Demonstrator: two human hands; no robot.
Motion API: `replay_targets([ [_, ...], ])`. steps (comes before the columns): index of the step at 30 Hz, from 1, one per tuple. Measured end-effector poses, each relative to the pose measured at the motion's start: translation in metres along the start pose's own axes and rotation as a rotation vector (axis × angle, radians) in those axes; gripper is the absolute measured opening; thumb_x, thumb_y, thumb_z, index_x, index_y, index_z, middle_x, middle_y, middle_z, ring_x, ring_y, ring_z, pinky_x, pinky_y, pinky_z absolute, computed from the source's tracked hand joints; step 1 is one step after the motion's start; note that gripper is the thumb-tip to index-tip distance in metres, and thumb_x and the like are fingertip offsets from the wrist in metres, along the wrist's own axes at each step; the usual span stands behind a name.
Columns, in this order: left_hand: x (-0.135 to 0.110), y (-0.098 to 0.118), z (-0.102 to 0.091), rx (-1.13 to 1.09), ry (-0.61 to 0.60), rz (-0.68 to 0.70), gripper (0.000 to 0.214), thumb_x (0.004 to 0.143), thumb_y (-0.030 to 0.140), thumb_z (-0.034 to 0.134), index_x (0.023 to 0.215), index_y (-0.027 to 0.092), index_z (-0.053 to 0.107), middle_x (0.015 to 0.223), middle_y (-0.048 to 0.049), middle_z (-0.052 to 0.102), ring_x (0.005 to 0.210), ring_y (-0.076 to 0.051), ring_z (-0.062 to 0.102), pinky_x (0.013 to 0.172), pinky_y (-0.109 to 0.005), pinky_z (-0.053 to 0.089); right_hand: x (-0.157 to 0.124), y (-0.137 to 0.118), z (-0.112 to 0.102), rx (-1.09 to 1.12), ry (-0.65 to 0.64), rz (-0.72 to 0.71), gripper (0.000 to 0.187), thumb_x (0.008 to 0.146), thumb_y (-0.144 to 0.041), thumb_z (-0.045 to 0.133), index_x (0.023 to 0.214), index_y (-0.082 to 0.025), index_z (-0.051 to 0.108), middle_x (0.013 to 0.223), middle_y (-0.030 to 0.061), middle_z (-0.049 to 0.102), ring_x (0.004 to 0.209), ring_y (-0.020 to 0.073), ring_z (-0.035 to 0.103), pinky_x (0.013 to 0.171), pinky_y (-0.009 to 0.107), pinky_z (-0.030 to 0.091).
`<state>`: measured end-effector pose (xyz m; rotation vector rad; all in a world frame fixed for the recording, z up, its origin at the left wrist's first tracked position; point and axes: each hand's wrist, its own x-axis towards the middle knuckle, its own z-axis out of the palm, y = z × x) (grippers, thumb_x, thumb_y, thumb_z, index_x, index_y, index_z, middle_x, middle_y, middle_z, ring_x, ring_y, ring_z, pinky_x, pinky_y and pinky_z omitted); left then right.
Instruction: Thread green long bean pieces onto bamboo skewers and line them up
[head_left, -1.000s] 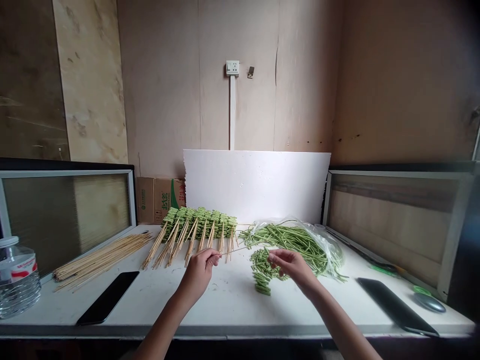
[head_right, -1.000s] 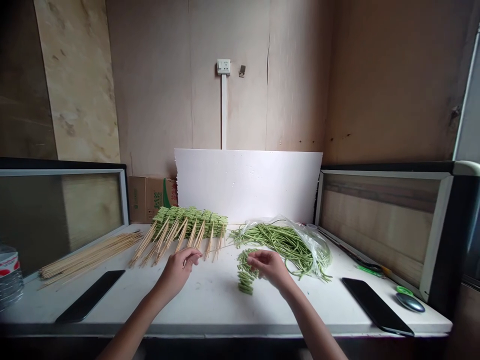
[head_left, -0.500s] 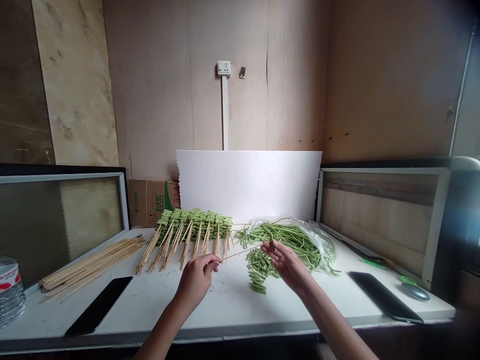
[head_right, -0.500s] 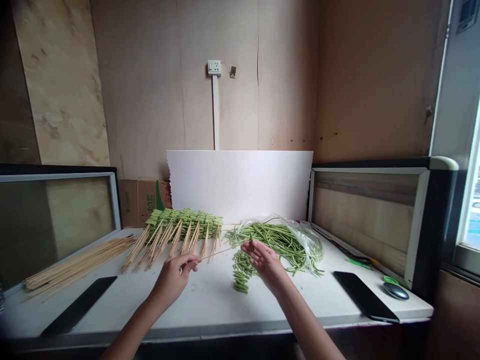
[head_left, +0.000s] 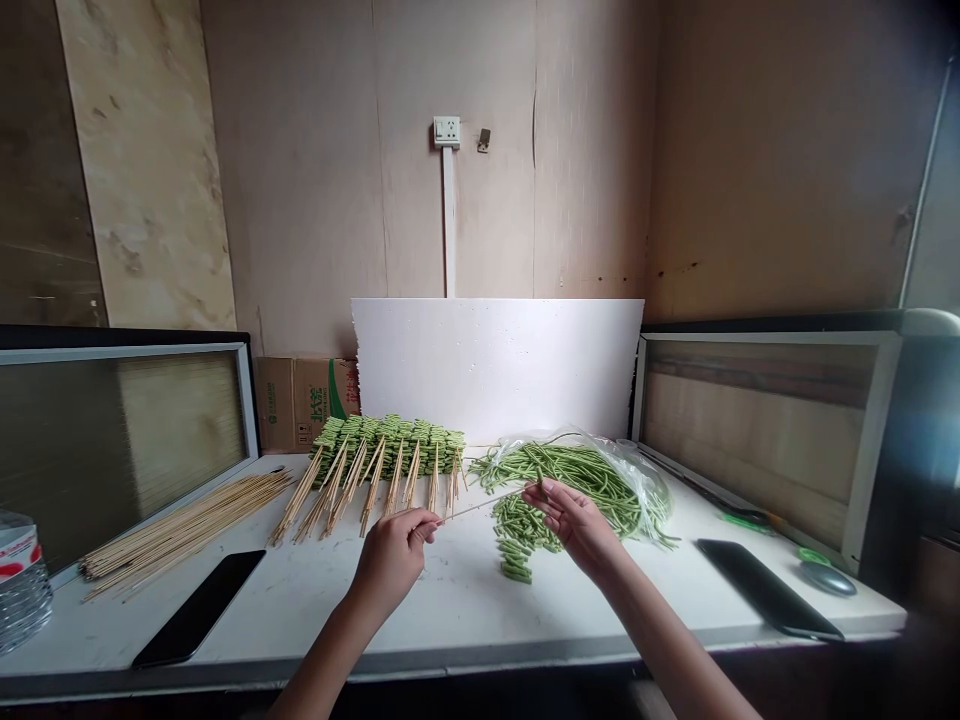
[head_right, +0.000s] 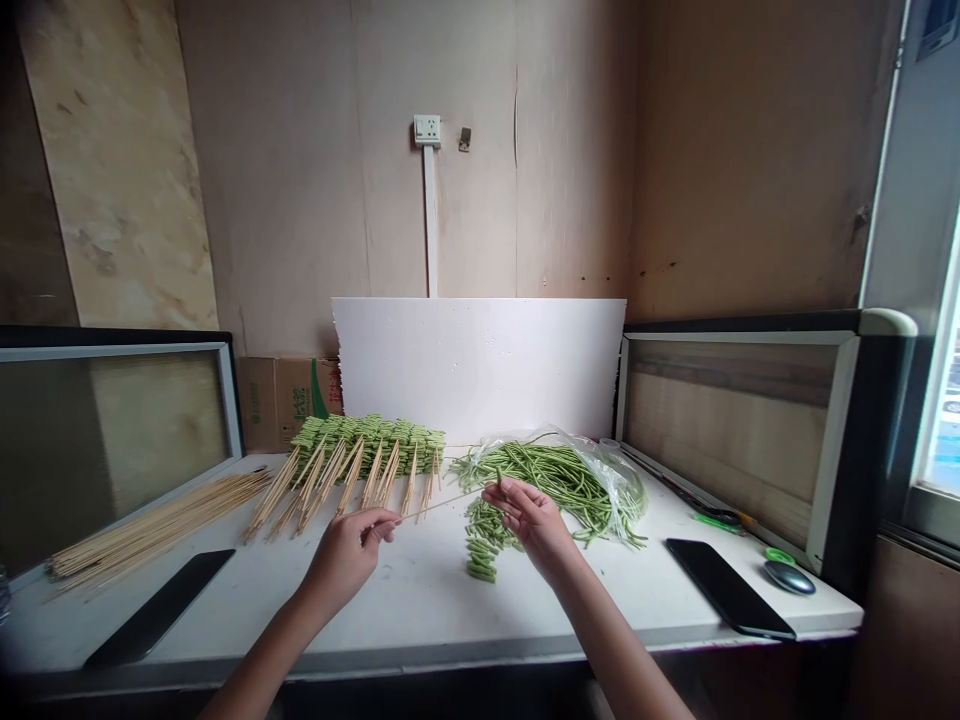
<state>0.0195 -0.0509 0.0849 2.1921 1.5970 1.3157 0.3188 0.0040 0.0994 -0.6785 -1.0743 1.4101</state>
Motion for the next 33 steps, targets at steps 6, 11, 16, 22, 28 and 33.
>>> replay_targets([
  [6,-0.001,-0.003,-0.001,0.012,0.006,0.006,0.031,0.095,0.025,0.049,0.097,0.022,0.08,0.083,-0.0062,0.078,0.08,-0.024,0.072,0.076,-0.033,0.053,-0.004,-0.006,0.001,-0.095,-0.012,-0.03,0.037,0.069,-0.048,0.091,0.089,-0.019,0.08,0.1,0.0101,0.081,0.105,0.0279,0.075,0.06,0.023,0.052],
  [11,0.0,0.0,-0.002,0.017,0.026,0.014,0.031,0.094,0.023,0.05,0.095,0.023,0.081,0.083,-0.0057,0.079,0.079,-0.024,0.073,0.075,-0.033,0.054,-0.006,-0.009,0.002,-0.236,-0.018,-0.073,0.039,0.072,-0.055,0.086,0.088,-0.02,0.08,0.099,0.01,0.081,0.105,0.0297,0.075,0.069,0.028,0.053],
  [16,-0.002,0.002,0.0,0.021,0.049,0.017,0.03,0.094,0.022,0.05,0.093,0.023,0.08,0.082,-0.0052,0.079,0.077,-0.023,0.072,0.074,-0.032,0.053,-0.006,-0.006,0.004,-0.212,0.001,-0.092,0.041,0.071,-0.056,0.088,0.088,-0.019,0.08,0.097,0.0108,0.081,0.102,0.03,0.075,0.068,0.029,0.052],
  [22,-0.002,0.0,0.004,0.016,0.05,0.009,0.029,0.094,0.02,0.048,0.091,0.022,0.077,0.078,-0.0036,0.076,0.075,-0.022,0.07,0.073,-0.032,0.05,-0.007,0.0,0.005,-0.199,0.025,-0.135,0.04,0.073,-0.053,0.089,0.092,-0.019,0.08,0.099,0.0125,0.082,0.101,0.0299,0.075,0.07,0.031,0.052],
  [28,-0.001,0.001,0.003,0.015,-0.016,0.009,0.032,0.098,0.023,0.042,0.089,0.021,0.073,0.074,-0.0027,0.073,0.071,-0.021,0.068,0.073,-0.031,0.047,-0.009,0.003,0.006,-0.185,0.02,-0.165,0.036,0.075,-0.05,0.088,0.094,-0.02,0.08,0.098,0.0116,0.082,0.101,0.0297,0.076,0.07,0.031,0.053],
  [33,-0.002,0.0,0.002,0.032,-0.095,-0.021,0.035,0.084,0.004,0.038,0.088,0.02,0.069,0.07,-0.0015,0.067,0.068,-0.019,0.064,0.068,-0.027,0.044,-0.014,0.004,0.012,-0.234,0.009,-0.191,0.039,0.075,-0.052,0.087,0.096,-0.02,0.081,0.1,0.0129,0.082,0.101,0.031,0.076,0.07,0.033,0.056],
])
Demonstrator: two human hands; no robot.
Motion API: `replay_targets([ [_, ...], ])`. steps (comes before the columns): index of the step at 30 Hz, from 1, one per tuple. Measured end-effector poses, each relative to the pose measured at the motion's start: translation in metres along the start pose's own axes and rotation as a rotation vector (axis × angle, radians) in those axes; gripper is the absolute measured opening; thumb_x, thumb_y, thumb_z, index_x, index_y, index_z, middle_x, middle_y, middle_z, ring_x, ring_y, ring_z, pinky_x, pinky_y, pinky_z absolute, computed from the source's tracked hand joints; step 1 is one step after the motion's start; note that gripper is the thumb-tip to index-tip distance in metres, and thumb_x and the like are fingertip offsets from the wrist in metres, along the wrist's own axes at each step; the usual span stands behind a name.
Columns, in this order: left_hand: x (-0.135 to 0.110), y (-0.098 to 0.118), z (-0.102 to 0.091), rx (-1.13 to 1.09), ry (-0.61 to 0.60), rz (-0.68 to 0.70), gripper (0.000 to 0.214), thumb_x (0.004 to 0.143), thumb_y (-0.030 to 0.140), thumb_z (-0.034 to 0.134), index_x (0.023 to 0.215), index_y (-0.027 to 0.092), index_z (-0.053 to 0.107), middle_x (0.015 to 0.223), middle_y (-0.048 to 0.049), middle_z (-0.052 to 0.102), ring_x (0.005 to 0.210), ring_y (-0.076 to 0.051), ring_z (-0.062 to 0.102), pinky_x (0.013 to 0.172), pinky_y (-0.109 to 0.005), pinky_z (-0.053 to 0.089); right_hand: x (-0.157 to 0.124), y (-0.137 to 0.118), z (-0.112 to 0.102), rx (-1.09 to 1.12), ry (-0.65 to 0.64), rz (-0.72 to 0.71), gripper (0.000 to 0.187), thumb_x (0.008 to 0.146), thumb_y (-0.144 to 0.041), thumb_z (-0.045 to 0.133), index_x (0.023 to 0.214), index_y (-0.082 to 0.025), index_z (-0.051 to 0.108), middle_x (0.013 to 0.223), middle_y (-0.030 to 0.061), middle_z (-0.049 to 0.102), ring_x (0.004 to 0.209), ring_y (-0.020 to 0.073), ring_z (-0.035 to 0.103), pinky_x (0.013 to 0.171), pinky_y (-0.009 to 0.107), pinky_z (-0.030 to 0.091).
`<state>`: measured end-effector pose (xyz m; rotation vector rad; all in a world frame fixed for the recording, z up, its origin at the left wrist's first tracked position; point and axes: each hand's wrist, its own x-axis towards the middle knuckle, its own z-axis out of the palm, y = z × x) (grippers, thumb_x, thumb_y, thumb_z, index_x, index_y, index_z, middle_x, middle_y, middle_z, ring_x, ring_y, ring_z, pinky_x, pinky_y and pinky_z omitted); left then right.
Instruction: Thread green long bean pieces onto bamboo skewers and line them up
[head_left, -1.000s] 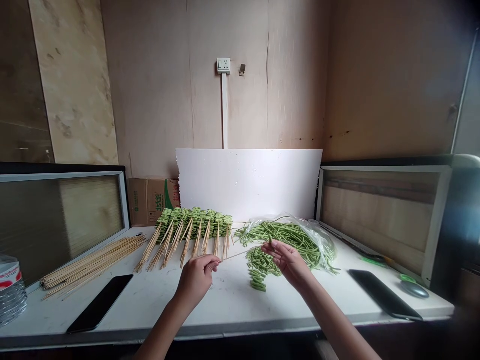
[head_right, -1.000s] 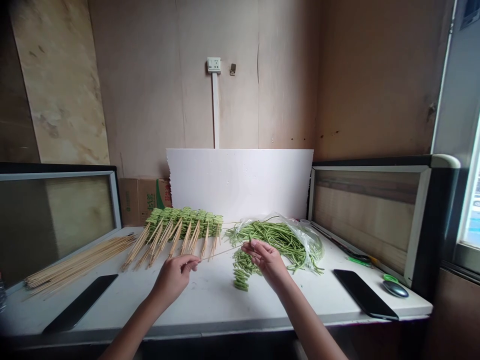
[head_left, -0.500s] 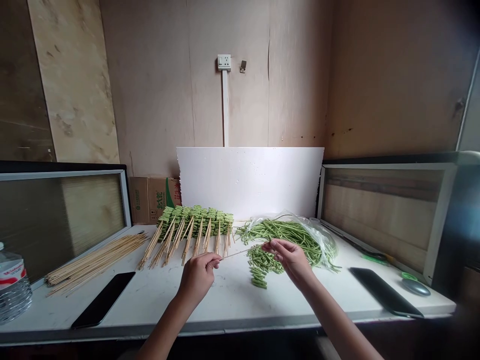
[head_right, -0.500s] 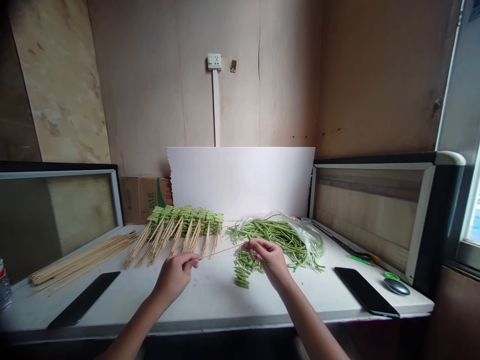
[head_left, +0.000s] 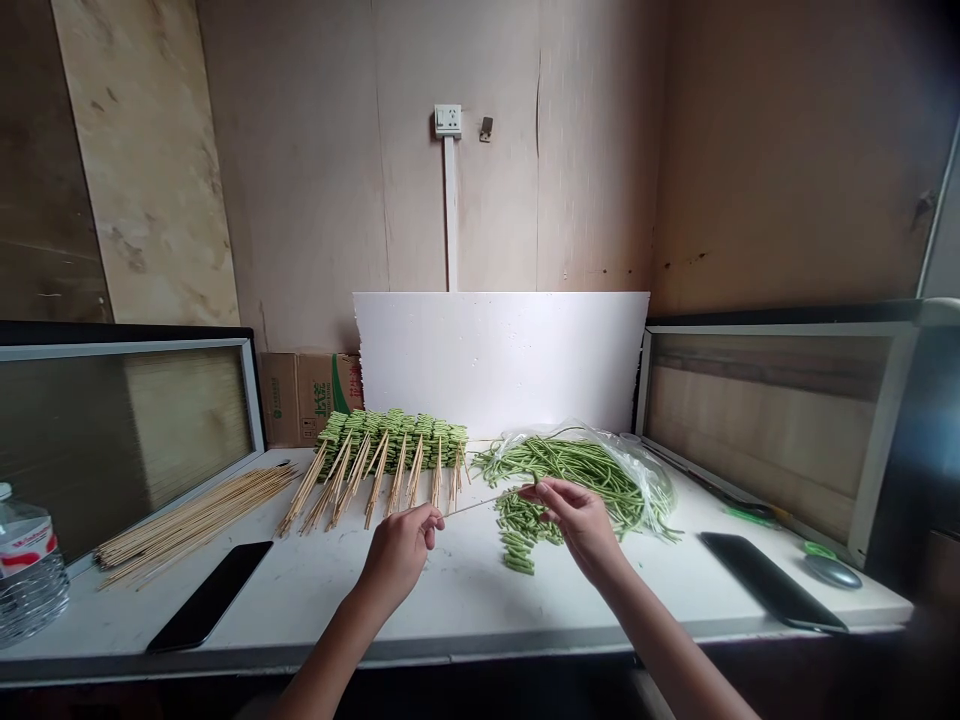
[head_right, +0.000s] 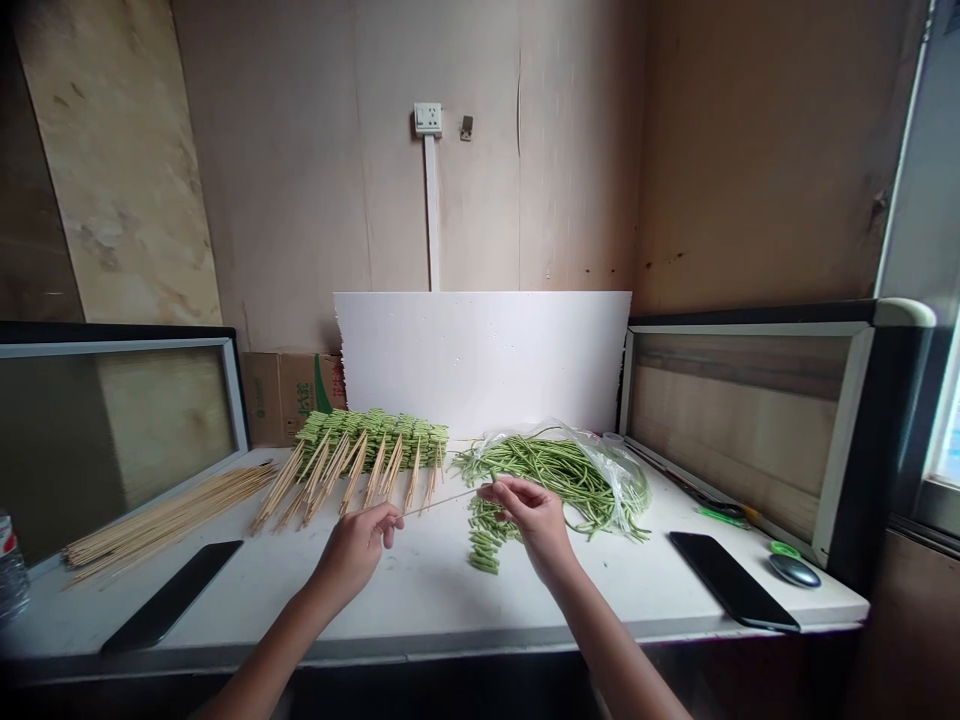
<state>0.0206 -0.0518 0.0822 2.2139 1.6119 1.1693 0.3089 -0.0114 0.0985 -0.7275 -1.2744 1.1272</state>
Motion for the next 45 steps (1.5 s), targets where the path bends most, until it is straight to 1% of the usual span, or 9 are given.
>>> replay_targets([
  [6,-0.001,-0.002,0.002,0.044,-0.052,-0.015,0.029,0.082,0.004,0.04,0.079,0.021,0.064,0.063,0.0004,0.06,0.062,-0.017,0.057,0.063,-0.026,0.037,-0.003,0.001,0.006,-0.035,-0.016,-0.041,0.037,0.075,-0.052,0.087,0.096,-0.022,0.082,0.099,0.0114,0.082,0.1,0.0318,0.077,0.069,0.034,0.059],
  [11,0.0,-0.003,0.003,-0.076,-0.088,0.012,0.028,0.086,0.007,0.041,0.079,0.021,0.064,0.062,0.0012,0.057,0.06,-0.016,0.054,0.062,-0.025,0.038,-0.001,-0.008,0.002,-0.066,-0.047,-0.061,0.035,0.076,-0.051,0.087,0.093,-0.021,0.082,0.097,0.012,0.082,0.1,0.0321,0.076,0.069,0.034,0.059],
  [14,0.002,0.001,0.003,-0.196,-0.019,0.032,0.023,0.095,0.023,0.046,0.093,0.02,0.069,0.074,-0.0022,0.066,0.067,-0.018,0.06,0.066,-0.027,0.045,0.002,-0.017,-0.006,-0.064,-0.045,-0.053,0.034,0.076,-0.05,0.087,0.092,-0.021,0.081,0.097,0.0117,0.082,0.101,0.0311,0.076,0.069,0.033,0.06],
  [16,0.002,0.004,0.003,-0.229,0.064,0.046,0.021,0.096,0.033,0.054,0.095,0.02,0.07,0.084,-0.005,0.071,0.073,-0.019,0.064,0.069,-0.028,0.048,0.003,-0.021,-0.009,-0.052,-0.023,-0.046,0.034,0.077,-0.05,0.086,0.093,-0.02,0.081,0.096,0.0116,0.082,0.099,0.0302,0.077,0.069,0.033,0.06],
  [19,0.002,0.005,0.005,-0.203,0.166,0.053,0.022,0.095,0.033,0.055,0.088,0.019,0.07,0.08,-0.0048,0.072,0.071,-0.019,0.065,0.069,-0.029,0.049,0.003,-0.021,-0.008,-0.044,-0.005,-0.052,0.035,0.076,-0.051,0.086,0.093,-0.02,0.08,0.097,0.0117,0.082,0.1,0.0302,0.076,0.069,0.032,0.059],
  [22,0.001,0.0,0.009,-0.163,0.193,0.045,0.025,0.097,0.029,0.049,0.088,0.019,0.07,0.072,-0.0033,0.069,0.067,-0.018,0.064,0.067,-0.029,0.048,0.001,-0.017,-0.003,-0.049,-0.006,-0.073,0.036,0.075,-0.051,0.087,0.093,-0.021,0.08,0.1,0.012,0.081,0.104,0.0315,0.075,0.07,0.033,0.06],
  [31,0.0,-0.002,0.012,-0.147,0.069,0.034,0.026,0.09,0.014,0.041,0.082,0.02,0.065,0.065,-0.001,0.06,0.063,-0.017,0.059,0.064,-0.026,0.043,-0.008,-0.007,0.014,-0.088,-0.063,-0.093,0.033,0.073,-0.052,0.088,0.084,-0.022,0.081,0.098,0.0113,0.081,0.096,0.03,0.074,0.065,0.033,0.06],
  [38,-0.003,0.004,0.014,-0.201,-0.062,0.023,0.022,0.086,0.012,0.045,0.077,0.019,0.063,0.077,-0.0041,0.068,0.07,-0.017,0.06,0.064,-0.025,0.041,-0.01,-0.002,0.02,-0.087,-0.108,-0.083,0.034,0.075,-0.053,0.087,0.084,-0.021,0.08,0.098,0.0122,0.081,0.09,0.0273,0.074,0.066,0.033,0.06],
  [45,-0.006,0.009,0.021,-0.319,-0.143,-0.02,0.027,0.095,0.027,0.047,0.075,0.018,0.062,0.069,-0.0024,0.06,0.063,-0.015,0.049,0.06,-0.025,0.036,-0.009,0.006,0.018,-0.124,-0.215,-0.111,0.029,0.078,-0.049,0.086,0.088,-0.022,0.081,0.1,0.0104,0.081,0.087,0.0262,0.076,0.065,0.033,0.061],
])
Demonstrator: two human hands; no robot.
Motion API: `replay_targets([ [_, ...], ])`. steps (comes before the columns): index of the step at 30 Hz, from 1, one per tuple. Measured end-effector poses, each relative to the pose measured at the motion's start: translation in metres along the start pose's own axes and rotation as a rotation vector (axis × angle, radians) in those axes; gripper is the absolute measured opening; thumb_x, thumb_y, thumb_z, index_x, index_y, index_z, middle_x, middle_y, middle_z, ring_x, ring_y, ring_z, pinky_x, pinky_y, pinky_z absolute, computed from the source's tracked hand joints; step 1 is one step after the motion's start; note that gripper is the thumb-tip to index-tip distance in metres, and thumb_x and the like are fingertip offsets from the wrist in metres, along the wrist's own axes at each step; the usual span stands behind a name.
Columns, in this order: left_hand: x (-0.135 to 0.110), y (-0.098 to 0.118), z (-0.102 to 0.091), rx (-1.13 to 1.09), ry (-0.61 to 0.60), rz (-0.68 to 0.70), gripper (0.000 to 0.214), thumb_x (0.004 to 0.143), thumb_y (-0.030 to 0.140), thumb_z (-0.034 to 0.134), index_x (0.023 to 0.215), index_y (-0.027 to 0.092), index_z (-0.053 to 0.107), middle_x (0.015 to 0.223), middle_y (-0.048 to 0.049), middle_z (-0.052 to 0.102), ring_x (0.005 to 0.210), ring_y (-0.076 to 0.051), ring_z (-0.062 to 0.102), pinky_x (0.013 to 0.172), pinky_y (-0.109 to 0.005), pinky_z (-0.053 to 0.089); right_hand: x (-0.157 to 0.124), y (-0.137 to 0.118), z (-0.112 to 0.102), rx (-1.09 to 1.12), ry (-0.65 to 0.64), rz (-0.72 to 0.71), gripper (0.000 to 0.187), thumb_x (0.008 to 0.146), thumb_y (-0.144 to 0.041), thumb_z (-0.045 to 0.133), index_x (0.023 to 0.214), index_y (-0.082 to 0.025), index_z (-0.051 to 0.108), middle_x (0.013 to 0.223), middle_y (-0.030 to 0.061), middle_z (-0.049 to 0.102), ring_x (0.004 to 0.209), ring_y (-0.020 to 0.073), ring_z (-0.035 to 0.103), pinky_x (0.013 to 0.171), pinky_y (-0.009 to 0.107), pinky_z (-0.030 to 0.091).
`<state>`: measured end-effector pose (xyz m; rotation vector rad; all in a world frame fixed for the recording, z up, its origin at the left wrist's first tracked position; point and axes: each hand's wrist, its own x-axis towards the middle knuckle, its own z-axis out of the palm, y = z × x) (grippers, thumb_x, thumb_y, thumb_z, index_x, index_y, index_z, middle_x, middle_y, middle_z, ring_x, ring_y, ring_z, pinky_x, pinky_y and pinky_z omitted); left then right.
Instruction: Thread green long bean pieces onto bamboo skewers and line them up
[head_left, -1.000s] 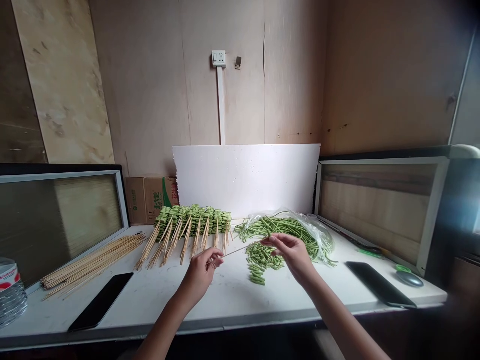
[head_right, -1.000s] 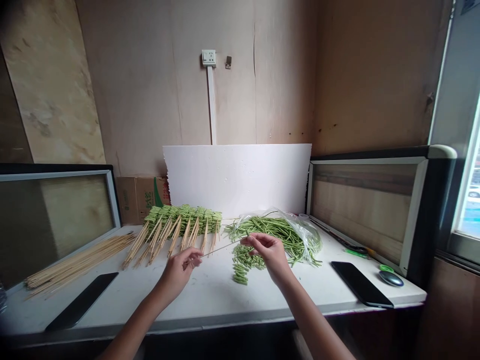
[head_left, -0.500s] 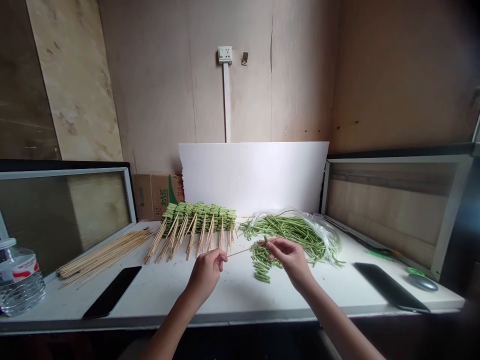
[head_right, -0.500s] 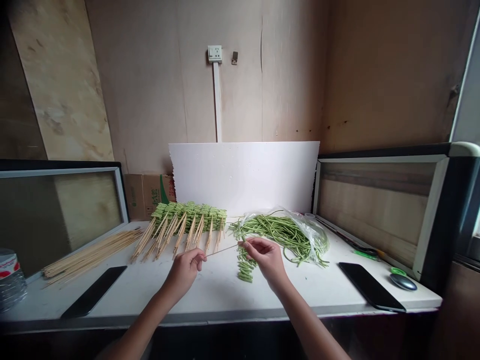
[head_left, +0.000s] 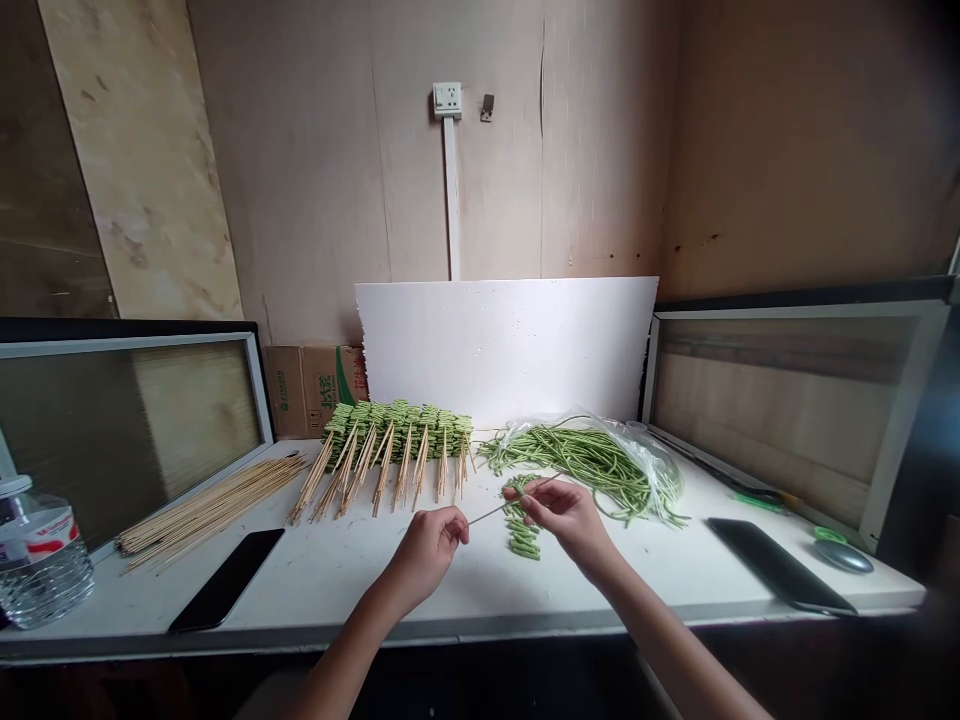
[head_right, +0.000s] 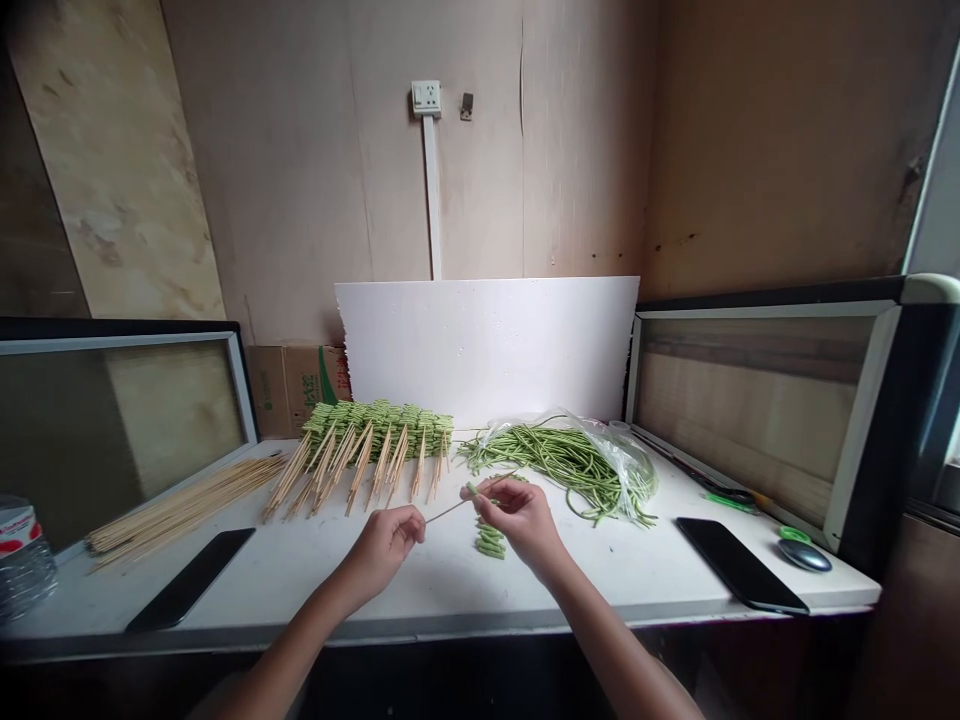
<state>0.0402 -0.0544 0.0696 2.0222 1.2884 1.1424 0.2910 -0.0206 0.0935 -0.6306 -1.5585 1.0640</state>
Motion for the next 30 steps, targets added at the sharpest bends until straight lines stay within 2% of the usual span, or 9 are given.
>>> replay_targets([
  [6,-0.001,0.007,0.002,-0.175,-0.088,-0.056,0.04,0.1,0.044,0.045,0.072,0.018,0.059,0.066,-0.0003,0.05,0.06,-0.013,0.041,0.057,-0.025,0.031,-0.003,-0.002,0.01,-0.031,-0.041,0.018,0.031,0.075,-0.05,0.086,0.086,-0.022,0.081,0.099,0.011,0.082,0.1,0.0319,0.076,0.079,0.04,0.063],
  [10,-0.001,0.011,-0.001,-0.152,-0.096,-0.071,0.041,0.1,0.046,0.045,0.075,0.019,0.06,0.06,0.0026,0.045,0.055,-0.013,0.038,0.055,-0.025,0.029,-0.002,0.003,0.009,-0.059,-0.041,0.033,0.033,0.077,-0.052,0.084,0.086,-0.021,0.08,0.1,0.0109,0.081,0.092,0.0282,0.076,0.068,0.034,0.061],
  [13,-0.001,0.009,-0.005,-0.095,-0.085,-0.079,0.041,0.101,0.047,0.042,0.081,0.019,0.065,0.058,0.0025,0.048,0.055,-0.014,0.042,0.056,-0.026,0.033,0.001,0.008,0.003,-0.085,-0.058,0.069,0.036,0.079,-0.053,0.082,0.093,-0.02,0.08,0.103,0.0108,0.08,0.086,0.0251,0.075,0.067,0.033,0.06],
  [15,0.001,0.005,-0.009,-0.066,-0.041,-0.085,0.041,0.101,0.047,0.042,0.084,0.018,0.066,0.062,0.001,0.054,0.056,-0.014,0.047,0.057,-0.026,0.036,0.004,0.012,-0.005,-0.129,-0.096,0.092,0.042,0.079,-0.053,0.082,0.105,-0.021,0.08,0.109,0.0108,0.079,0.091,0.026,0.075,0.07,0.035,0.061],
  [18,0.005,-0.003,-0.015,-0.051,0.035,-0.113,0.035,0.099,0.044,0.044,0.088,0.018,0.065,0.069,-0.0001,0.061,0.053,-0.013,0.05,0.056,-0.026,0.04,0.007,0.021,-0.021,-0.373,-0.119,0.057,0.041,0.079,-0.051,0.082,0.109,-0.023,0.08,0.111,0.0097,0.078,0.098,0.0276,0.073,0.075,0.038,0.061],
  [20,0.008,-0.009,-0.018,-0.035,0.073,-0.131,0.031,0.097,0.042,0.045,0.09,0.018,0.064,0.072,-0.0001,0.062,0.051,-0.013,0.051,0.055,-0.027,0.043,0.007,0.032,-0.033,-0.626,-0.11,0.045,0.026,0.081,-0.045,0.081,0.096,-0.023,0.083,0.1,0.0084,0.079,0.089,0.0267,0.073,0.073,0.038,0.059],
  [22,0.01,-0.015,-0.02,-0.01,0.101,-0.139,0.028,0.096,0.04,0.046,0.089,0.019,0.063,0.072,0.0002,0.063,0.05,-0.013,0.053,0.055,-0.027,0.044,0.006,0.043,-0.04,-0.805,-0.169,0.109,0.012,0.08,-0.036,0.08,0.083,-0.024,0.083,0.087,0.0068,0.079,0.078,0.0257,0.071,0.067,0.036,0.056],
  [25,0.011,-0.019,-0.02,0.01,0.116,-0.141,0.028,0.096,0.04,0.045,0.089,0.019,0.063,0.071,0.0007,0.063,0.05,-0.013,0.055,0.054,-0.027,0.045,0.002,0.056,-0.042,-0.911,-0.272,0.208,0.005,0.077,-0.03,0.081,0.077,-0.025,0.082,0.081,0.0052,0.079,0.073,0.0245,0.071,0.061,0.032,0.051],
  [30,0.01,-0.02,-0.018,0.001,0.105,-0.139,0.03,0.098,0.041,0.044,0.089,0.02,0.063,0.07,0.001,0.063,0.049,-0.013,0.055,0.054,-0.027,0.046,-0.003,0.057,-0.029,-1.014,-0.252,0.215,0.006,0.073,-0.029,0.085,0.074,-0.025,0.08,0.079,0.006,0.077,0.08,0.0276,0.069,0.063,0.032,0.047],
])
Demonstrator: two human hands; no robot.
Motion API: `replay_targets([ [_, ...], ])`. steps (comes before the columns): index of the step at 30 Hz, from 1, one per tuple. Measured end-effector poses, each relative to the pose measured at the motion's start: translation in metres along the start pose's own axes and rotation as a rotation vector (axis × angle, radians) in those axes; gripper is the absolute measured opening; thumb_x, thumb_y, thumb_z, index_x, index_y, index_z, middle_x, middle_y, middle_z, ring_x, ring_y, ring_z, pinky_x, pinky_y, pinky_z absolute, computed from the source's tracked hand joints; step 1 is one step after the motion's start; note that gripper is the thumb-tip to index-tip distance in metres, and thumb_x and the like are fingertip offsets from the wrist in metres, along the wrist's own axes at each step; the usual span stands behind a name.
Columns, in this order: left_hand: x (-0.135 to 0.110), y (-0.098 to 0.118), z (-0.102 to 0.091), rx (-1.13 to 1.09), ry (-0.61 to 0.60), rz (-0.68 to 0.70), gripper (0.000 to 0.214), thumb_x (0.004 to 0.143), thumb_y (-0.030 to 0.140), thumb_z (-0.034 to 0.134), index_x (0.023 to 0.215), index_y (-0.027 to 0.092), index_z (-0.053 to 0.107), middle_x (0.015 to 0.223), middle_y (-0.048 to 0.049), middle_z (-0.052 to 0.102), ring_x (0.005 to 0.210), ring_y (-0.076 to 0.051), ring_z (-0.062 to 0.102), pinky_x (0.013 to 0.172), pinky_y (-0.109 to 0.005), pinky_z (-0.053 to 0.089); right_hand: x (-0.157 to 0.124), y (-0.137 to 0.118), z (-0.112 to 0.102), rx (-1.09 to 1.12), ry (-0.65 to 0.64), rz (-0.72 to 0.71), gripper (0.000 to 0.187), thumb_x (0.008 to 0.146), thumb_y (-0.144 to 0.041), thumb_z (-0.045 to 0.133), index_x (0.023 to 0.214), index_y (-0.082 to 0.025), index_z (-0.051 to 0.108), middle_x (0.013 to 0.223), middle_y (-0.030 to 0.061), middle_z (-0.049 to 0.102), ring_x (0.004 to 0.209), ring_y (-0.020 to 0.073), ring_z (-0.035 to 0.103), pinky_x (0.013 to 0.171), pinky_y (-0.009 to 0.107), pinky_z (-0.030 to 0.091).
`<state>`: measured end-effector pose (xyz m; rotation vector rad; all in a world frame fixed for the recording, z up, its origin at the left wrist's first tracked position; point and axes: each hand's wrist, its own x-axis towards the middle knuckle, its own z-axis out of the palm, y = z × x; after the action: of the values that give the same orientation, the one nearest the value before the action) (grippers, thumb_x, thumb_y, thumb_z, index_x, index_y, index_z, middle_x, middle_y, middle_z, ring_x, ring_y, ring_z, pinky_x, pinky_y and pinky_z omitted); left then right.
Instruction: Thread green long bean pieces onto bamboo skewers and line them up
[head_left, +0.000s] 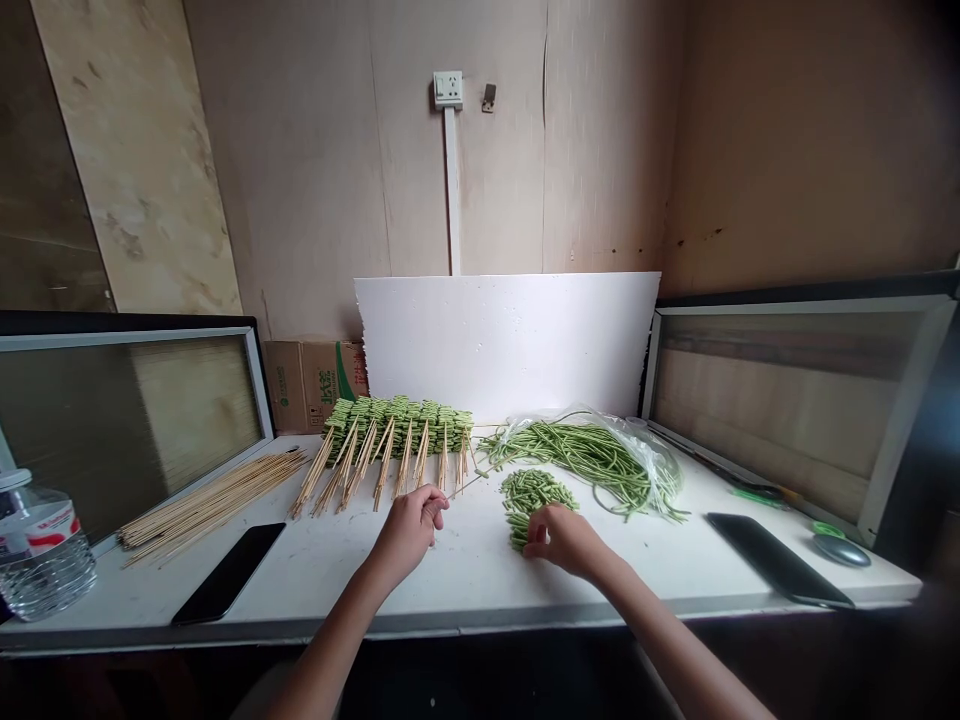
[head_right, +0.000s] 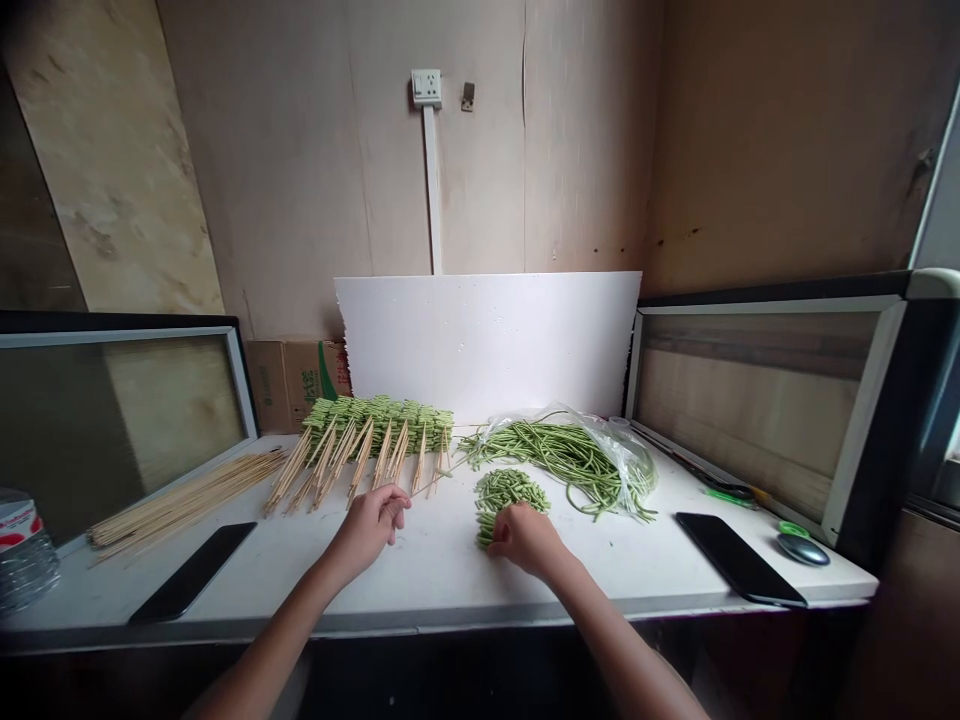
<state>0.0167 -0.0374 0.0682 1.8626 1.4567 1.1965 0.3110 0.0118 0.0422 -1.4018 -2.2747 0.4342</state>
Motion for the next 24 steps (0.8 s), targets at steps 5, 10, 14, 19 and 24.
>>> replay_targets([
  [5,-0.002,0.001,0.001,0.001,-0.014,-0.005,0.035,0.099,0.042,0.04,0.089,0.019,0.063,0.07,0.0003,0.065,0.048,-0.013,0.056,0.055,-0.027,0.046,-0.001,-0.01,0.004,-0.001,0.037,-0.082,0.003,0.079,-0.026,0.078,0.08,-0.025,0.081,0.088,0.0077,0.076,0.099,0.0314,0.066,0.073,0.034,0.048],
  [10,-0.003,0.0,0.001,0.004,-0.028,-0.003,0.034,0.1,0.041,0.039,0.09,0.019,0.063,0.071,0.0001,0.065,0.049,-0.013,0.058,0.054,-0.027,0.044,0.002,-0.004,0.009,-0.011,0.069,-0.084,0.007,0.081,-0.022,0.074,0.08,-0.024,0.08,0.09,0.0076,0.076,0.1,0.0305,0.065,0.074,0.034,0.048],
  [14,-0.003,-0.002,0.002,-0.006,-0.037,-0.005,0.033,0.099,0.041,0.04,0.09,0.019,0.063,0.071,0.0003,0.065,0.05,-0.013,0.058,0.055,-0.027,0.044,0.002,0.002,0.012,0.023,0.07,-0.089,0.007,0.083,-0.021,0.073,0.085,-0.024,0.079,0.091,0.0077,0.076,0.091,0.0273,0.066,0.072,0.032,0.049],
  [19,-0.002,-0.006,0.004,-0.006,-0.044,-0.007,0.035,0.099,0.044,0.04,0.09,0.019,0.063,0.071,-0.0001,0.064,0.05,-0.014,0.057,0.055,-0.027,0.044,0.002,-0.002,0.015,0.032,0.071,-0.176,0.017,0.088,-0.02,0.067,0.096,-0.025,0.081,0.095,0.0089,0.075,0.098,0.0291,0.065,0.078,0.035,0.05],
  [24,0.0,-0.006,0.003,-0.008,-0.038,-0.005,0.035,0.099,0.045,0.04,0.089,0.02,0.063,0.071,0.0008,0.064,0.049,-0.013,0.055,0.056,-0.027,0.043,0.008,-0.001,0.006,0.144,0.214,-0.202,0.023,0.095,-0.033,0.062,0.096,-0.023,0.082,0.098,0.0116,0.073,0.097,0.0297,0.066,0.08,0.04,0.054],
])
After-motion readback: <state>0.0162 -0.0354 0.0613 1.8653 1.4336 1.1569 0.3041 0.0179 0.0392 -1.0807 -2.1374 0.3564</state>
